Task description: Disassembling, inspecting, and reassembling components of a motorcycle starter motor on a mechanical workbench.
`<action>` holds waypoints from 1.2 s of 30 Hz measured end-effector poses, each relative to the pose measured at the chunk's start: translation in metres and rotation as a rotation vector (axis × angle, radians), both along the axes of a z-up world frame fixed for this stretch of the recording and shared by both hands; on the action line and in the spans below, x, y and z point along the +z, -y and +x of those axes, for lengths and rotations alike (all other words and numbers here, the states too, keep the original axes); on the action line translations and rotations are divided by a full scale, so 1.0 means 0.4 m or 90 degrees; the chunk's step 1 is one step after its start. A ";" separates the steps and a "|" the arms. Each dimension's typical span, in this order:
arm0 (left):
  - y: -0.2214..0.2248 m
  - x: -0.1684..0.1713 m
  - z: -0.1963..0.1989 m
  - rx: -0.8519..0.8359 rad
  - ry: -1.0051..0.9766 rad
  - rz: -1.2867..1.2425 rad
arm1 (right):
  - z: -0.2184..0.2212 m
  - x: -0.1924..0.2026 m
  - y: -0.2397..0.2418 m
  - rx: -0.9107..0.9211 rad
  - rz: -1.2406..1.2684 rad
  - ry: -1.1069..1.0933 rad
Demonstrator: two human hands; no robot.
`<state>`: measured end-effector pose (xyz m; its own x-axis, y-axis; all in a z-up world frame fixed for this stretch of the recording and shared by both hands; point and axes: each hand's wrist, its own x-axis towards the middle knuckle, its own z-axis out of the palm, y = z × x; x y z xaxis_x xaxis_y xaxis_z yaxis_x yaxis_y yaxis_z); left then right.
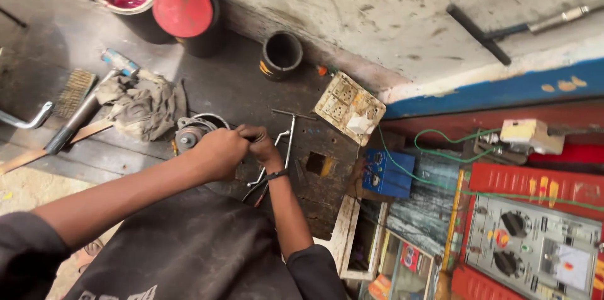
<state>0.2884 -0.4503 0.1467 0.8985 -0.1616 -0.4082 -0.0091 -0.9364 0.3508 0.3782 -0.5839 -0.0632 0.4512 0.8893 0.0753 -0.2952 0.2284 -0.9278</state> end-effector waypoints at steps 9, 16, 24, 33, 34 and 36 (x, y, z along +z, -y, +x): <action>-0.004 -0.010 -0.005 -0.001 -0.020 0.004 | -0.022 -0.070 0.004 -0.030 0.022 0.043; -0.009 0.002 -0.011 0.012 0.008 0.010 | -0.012 0.012 0.021 -0.007 -0.008 0.054; -0.009 0.002 -0.010 -0.001 0.047 0.000 | -0.038 0.016 0.014 -0.040 -0.047 -0.045; -0.005 0.015 -0.008 0.006 0.046 0.005 | -0.032 -0.032 0.017 -0.006 -0.077 -0.145; -0.001 0.015 -0.009 0.002 0.044 0.001 | -0.033 -0.024 0.024 -0.010 -0.080 -0.147; -0.003 0.019 -0.007 0.003 0.013 0.028 | -0.024 -0.005 0.023 -0.012 -0.056 -0.068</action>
<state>0.2857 -0.4490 0.1544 0.9075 -0.1396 -0.3963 -0.0113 -0.9510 0.3090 0.3684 -0.5931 -0.0651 0.4689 0.8818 -0.0515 -0.3899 0.1543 -0.9078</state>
